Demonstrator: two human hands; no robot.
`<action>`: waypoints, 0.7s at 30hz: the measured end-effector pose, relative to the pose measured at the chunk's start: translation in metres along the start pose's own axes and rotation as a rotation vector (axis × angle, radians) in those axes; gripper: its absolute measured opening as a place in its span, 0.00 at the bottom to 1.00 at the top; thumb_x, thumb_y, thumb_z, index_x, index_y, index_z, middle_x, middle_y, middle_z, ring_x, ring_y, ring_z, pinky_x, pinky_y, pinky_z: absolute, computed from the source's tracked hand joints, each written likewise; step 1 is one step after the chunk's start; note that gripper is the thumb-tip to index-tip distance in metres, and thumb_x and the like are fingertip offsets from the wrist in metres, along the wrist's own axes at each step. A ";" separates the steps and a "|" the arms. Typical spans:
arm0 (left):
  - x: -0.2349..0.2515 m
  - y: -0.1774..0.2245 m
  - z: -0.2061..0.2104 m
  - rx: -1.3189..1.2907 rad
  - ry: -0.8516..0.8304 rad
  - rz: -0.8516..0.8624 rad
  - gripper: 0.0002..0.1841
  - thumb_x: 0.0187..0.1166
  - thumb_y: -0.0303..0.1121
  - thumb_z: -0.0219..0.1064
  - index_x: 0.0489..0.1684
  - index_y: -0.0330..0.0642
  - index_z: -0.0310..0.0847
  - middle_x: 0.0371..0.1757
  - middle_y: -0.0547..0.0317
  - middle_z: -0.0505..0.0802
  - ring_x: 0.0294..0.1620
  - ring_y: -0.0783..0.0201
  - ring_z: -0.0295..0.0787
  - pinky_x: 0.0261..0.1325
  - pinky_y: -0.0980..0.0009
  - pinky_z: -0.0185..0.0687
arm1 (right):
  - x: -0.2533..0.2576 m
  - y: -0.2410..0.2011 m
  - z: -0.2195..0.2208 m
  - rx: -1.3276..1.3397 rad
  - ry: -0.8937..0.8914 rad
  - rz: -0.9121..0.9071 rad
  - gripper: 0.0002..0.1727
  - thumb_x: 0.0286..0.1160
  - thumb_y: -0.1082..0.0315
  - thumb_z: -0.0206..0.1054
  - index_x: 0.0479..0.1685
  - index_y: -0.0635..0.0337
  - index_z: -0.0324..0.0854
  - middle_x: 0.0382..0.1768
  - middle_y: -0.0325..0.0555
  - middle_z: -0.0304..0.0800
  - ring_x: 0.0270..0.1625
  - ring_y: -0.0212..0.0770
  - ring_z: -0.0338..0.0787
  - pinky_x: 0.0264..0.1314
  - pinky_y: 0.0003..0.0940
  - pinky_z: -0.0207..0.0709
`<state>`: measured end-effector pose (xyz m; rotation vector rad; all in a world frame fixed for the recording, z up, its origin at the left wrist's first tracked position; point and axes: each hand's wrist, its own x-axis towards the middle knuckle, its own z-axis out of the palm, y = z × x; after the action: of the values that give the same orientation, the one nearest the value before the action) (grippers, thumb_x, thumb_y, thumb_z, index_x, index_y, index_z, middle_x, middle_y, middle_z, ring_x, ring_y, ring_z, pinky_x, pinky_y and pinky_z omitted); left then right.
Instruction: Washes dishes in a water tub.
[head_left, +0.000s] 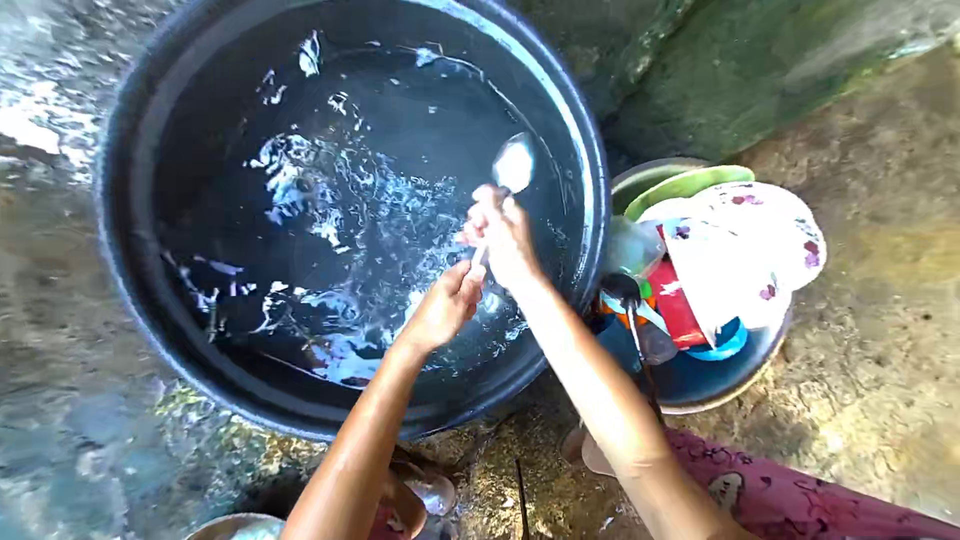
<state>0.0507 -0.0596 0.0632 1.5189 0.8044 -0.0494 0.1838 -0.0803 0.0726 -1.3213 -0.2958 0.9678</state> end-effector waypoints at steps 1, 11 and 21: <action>-0.003 0.004 -0.003 0.015 -0.069 0.022 0.17 0.96 0.41 0.44 0.45 0.40 0.74 0.19 0.66 0.70 0.14 0.74 0.61 0.20 0.77 0.62 | 0.001 -0.023 -0.017 -0.019 0.023 -0.037 0.15 0.95 0.65 0.42 0.56 0.65 0.72 0.26 0.31 0.73 0.23 0.25 0.77 0.34 0.26 0.83; 0.021 -0.031 -0.089 0.528 -0.047 -0.213 0.20 0.93 0.35 0.56 0.68 0.23 0.77 0.62 0.22 0.87 0.68 0.27 0.82 0.74 0.29 0.68 | -0.063 -0.064 -0.225 -1.213 0.009 0.875 0.19 0.96 0.61 0.49 0.67 0.66 0.76 0.32 0.43 0.70 0.24 0.33 0.65 0.30 0.30 0.65; 0.038 -0.070 -0.090 0.751 -0.073 -0.456 0.30 0.79 0.30 0.73 0.76 0.21 0.71 0.78 0.20 0.76 0.84 0.25 0.67 0.84 0.30 0.57 | -0.059 -0.097 -0.167 -1.406 0.210 0.295 0.24 0.94 0.63 0.51 0.76 0.74 0.72 0.65 0.80 0.81 0.69 0.76 0.81 0.71 0.73 0.68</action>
<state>0.0050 0.0296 -0.0022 1.9728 1.1306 -0.8173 0.3037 -0.2313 0.1339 -2.7832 -0.6899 0.8113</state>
